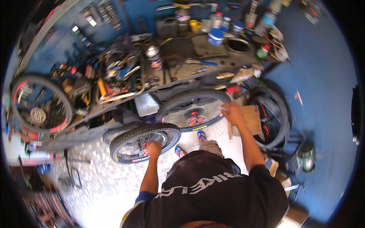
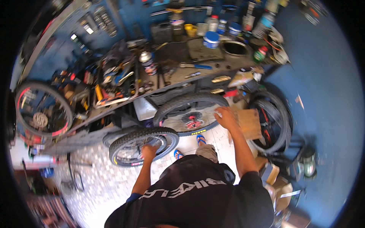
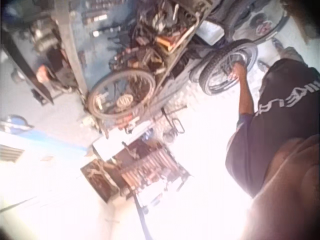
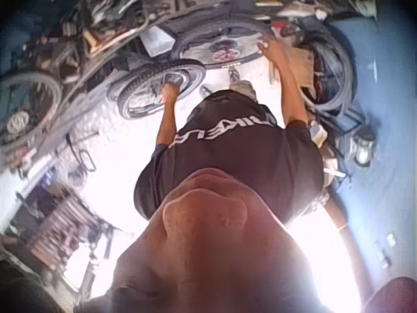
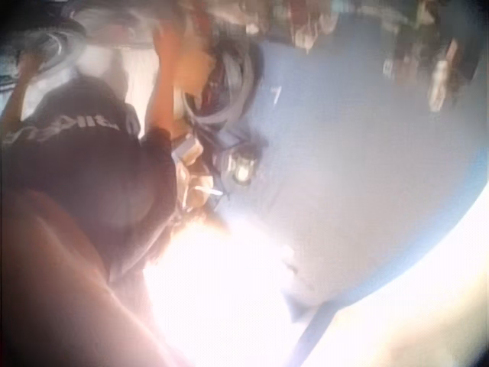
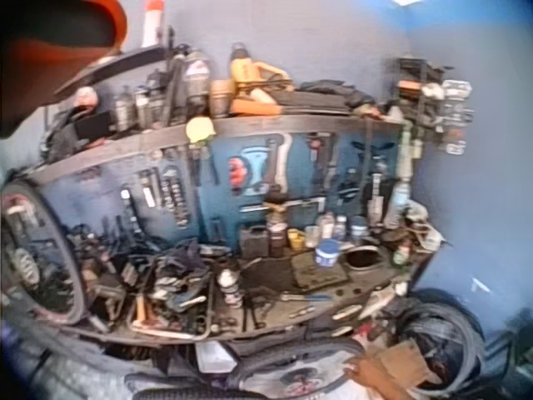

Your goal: The person removes a rear bicycle wheel from a bike mounted on a repair stand, then uses a chain whip and wrench to loosen and remove the cassette from the wheel hub. The wheel is placed on the floor while the cassette is worked on.

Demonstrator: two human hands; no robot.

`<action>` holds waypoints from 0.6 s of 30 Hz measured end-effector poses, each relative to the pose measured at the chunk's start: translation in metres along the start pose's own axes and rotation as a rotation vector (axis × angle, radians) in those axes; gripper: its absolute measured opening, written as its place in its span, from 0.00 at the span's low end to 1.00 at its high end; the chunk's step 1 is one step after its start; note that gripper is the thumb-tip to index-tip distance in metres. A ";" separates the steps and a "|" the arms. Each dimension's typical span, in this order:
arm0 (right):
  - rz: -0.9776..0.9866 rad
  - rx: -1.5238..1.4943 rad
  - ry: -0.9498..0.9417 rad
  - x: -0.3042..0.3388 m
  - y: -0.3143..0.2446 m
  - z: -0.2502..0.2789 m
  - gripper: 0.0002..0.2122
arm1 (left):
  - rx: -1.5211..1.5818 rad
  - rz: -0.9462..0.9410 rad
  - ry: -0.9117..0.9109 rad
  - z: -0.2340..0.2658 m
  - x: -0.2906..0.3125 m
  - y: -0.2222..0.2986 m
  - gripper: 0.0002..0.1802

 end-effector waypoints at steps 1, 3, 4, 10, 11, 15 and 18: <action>0.006 -0.027 -0.012 -0.009 -0.003 -0.001 0.13 | 0.055 -0.070 -0.033 -0.005 0.002 0.009 0.23; 0.016 -0.041 -0.046 -0.020 0.010 -0.003 0.13 | 0.296 0.027 0.025 0.007 0.004 0.048 0.20; 0.010 -0.028 -0.061 -0.022 0.029 -0.001 0.13 | 0.471 0.188 0.109 0.028 0.007 0.075 0.22; 0.273 -0.002 -0.206 -0.099 0.031 -0.014 0.13 | 0.620 0.244 0.069 0.098 0.004 0.104 0.45; 0.305 0.000 -0.246 -0.111 0.016 -0.018 0.12 | 0.643 0.276 0.108 0.106 0.010 0.103 0.42; 0.481 -0.023 -0.274 -0.142 -0.056 -0.022 0.13 | 0.717 0.339 0.193 0.112 0.038 0.090 0.33; 0.546 -0.085 -0.304 -0.149 -0.114 -0.037 0.14 | 0.740 0.349 0.256 0.101 0.066 0.072 0.31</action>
Point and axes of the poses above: each hand's wrist, its own x-axis away from the middle knuckle, its own z-axis out of the back of the hand, y = z × x, the point moved 3 cm from there along -x, towards the middle knuckle, and after that the axes turned 5 degrees about -x, right-handed, at the moved point
